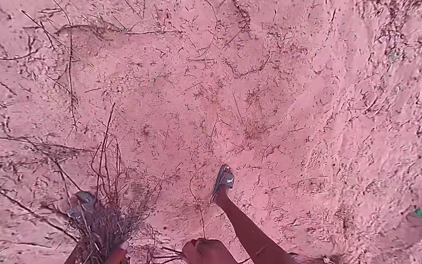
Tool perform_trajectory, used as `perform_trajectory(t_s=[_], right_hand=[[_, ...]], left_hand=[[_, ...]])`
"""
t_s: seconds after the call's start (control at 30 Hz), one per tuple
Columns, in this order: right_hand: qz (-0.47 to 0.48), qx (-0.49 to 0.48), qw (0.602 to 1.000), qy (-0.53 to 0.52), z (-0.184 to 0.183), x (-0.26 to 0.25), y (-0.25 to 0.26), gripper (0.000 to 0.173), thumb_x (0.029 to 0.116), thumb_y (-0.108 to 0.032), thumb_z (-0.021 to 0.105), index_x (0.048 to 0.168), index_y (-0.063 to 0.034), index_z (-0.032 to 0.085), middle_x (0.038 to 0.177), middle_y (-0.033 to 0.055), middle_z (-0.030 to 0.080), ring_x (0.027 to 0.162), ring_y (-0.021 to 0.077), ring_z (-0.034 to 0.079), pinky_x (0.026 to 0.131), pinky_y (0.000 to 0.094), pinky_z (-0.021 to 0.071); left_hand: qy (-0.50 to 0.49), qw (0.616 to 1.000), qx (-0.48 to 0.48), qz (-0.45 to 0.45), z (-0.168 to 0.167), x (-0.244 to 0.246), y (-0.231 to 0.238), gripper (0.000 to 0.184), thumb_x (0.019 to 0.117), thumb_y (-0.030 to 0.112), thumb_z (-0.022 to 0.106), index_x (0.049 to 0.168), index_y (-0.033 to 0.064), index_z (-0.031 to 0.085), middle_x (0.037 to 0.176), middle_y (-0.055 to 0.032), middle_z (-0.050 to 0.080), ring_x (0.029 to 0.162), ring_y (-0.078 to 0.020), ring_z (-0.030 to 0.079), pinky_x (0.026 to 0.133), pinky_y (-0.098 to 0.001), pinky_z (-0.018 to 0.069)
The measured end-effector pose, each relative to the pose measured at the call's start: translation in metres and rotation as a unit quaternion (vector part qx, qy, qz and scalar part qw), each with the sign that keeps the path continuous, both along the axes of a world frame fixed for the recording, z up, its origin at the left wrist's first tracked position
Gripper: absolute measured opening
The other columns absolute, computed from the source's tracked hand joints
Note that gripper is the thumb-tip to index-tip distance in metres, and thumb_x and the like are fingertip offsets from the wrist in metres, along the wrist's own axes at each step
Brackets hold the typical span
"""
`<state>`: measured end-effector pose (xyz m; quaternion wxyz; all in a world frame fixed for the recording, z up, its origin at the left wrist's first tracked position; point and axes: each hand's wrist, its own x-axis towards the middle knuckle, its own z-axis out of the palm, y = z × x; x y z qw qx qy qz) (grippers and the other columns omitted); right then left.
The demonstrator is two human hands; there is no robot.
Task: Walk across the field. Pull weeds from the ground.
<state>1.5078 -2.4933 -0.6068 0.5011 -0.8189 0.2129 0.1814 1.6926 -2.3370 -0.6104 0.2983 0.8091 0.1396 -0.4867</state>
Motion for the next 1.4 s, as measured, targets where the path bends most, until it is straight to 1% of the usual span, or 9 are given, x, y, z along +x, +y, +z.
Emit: perform_trajectory(t_s=[0.17,0.27,0.57,0.9,0.97,1.07,1.17,1.3,1.4], right_hand=[[-0.38,0.16,0.909,0.057,-0.058,0.02,-0.025,0.021,0.1038,-0.014,0.039,0.099,-0.0026,0.057,0.064,-0.009,0.041,0.051,-0.0007,0.04,0.05,0.0183,0.0368],[-0.422,0.227,0.878,0.027,-0.039,0.043,0.009,0.019,0.1033,-0.012,0.039,0.099,-0.0047,0.056,0.064,-0.0118,0.042,0.052,-0.0042,0.041,0.051,0.0153,0.0372],[-0.045,-0.082,0.996,-0.004,0.011,0.14,0.129,0.031,0.091,0.002,0.062,0.12,0.0105,0.069,0.087,0.0264,0.071,0.072,0.0408,0.073,0.063,0.0497,0.0597],[0.18,-0.019,0.981,-0.073,0.039,0.193,0.249,0.049,0.0919,0.0,0.058,0.14,0.001,0.061,0.138,0.0244,0.062,0.119,0.0392,0.066,0.093,0.0453,0.0585],[0.148,-0.031,0.977,-0.148,0.039,0.203,0.264,0.045,0.089,-0.002,0.056,0.132,-0.0015,0.069,0.137,0.0221,0.064,0.116,0.0354,0.069,0.091,0.0419,0.0602],[0.157,-0.114,0.964,-0.183,0.03,0.22,0.273,0.037,0.0892,-0.005,0.054,0.12,0.0014,0.073,0.126,0.0202,0.07,0.115,0.0331,0.07,0.094,0.0405,0.059],[0.202,-0.119,0.972,-0.016,0.007,0.261,0.272,0.037,0.0901,-0.001,0.057,0.124,0.0063,0.069,0.119,0.0248,0.071,0.103,0.0388,0.073,0.087,0.0515,0.0593],[0.237,-0.152,0.892,0.353,-0.037,0.328,0.25,0.032,0.1028,-0.012,0.057,0.131,0.0016,0.065,0.121,0.0236,0.071,0.114,0.0364,0.068,0.101,0.0524,0.0499],[0.298,-0.248,0.84,0.378,-0.075,0.382,0.243,0.037,0.1028,-0.019,0.058,0.135,-0.0025,0.063,0.125,0.0207,0.07,0.121,0.0367,0.065,0.105,0.0551,0.0472]], left_hand=[[-0.062,0.988,-0.018,0.137,-0.021,-0.002,0.02,0.053,0.0875,0.007,0.065,0.135,-0.0043,0.044,0.105,-0.0002,0.066,0.091,0.0002,0.067,0.084,-0.0194,0.0569],[-0.004,0.985,-0.037,0.171,-0.021,-0.004,0.019,0.052,0.0921,0.007,0.065,0.138,-0.0025,0.044,0.111,-0.0054,0.066,0.095,-0.0055,0.068,0.086,-0.0229,0.0568],[0.09,0.919,-0.226,0.312,0.008,0.009,0.074,0.049,0.074,0.012,0.073,0.119,0.0085,0.054,0.096,0.0107,0.07,0.09,0.0032,0.067,0.083,-0.0179,0.0564],[-0.149,0.776,-0.145,0.595,-0.006,0.08,0.194,0.016,0.0997,-0.002,0.052,0.115,-0.004,0.049,0.075,-0.0065,0.069,0.062,-0.0132,0.069,0.06,-0.0279,0.0608],[-0.264,0.797,-0.008,0.544,-0.007,0.119,0.237,0.028,0.096,0.002,0.062,0.121,-0.007,0.053,0.087,-0.0051,0.069,0.073,-0.0071,0.068,0.071,-0.0227,0.0586],[-0.357,0.812,0.195,0.418,-0.007,0.153,0.311,0.058,0.0948,0.015,0.066,0.139,-0.0177,0.048,0.125,-0.0352,0.063,0.119,-0.0412,0.064,0.107,-0.0501,0.0463],[-0.323,0.806,0.278,0.41,0.003,0.193,0.359,0.059,0.093,0.014,0.07,0.14,-0.0147,0.049,0.124,-0.039,0.062,0.117,-0.0545,0.061,0.102,-0.0628,0.0452],[-0.113,0.94,0.18,0.266,-0.004,0.187,0.353,0.056,0.0931,0.012,0.068,0.145,-0.0029,0.051,0.127,-0.0326,0.063,0.116,-0.0502,0.063,0.096,-0.0633,0.049],[0.1,0.983,0.113,0.108,-0.004,0.191,0.338,0.054,0.1002,0.018,0.057,0.152,0.0054,0.045,0.135,-0.0253,0.061,0.123,-0.0423,0.061,0.098,-0.0573,0.0503]])
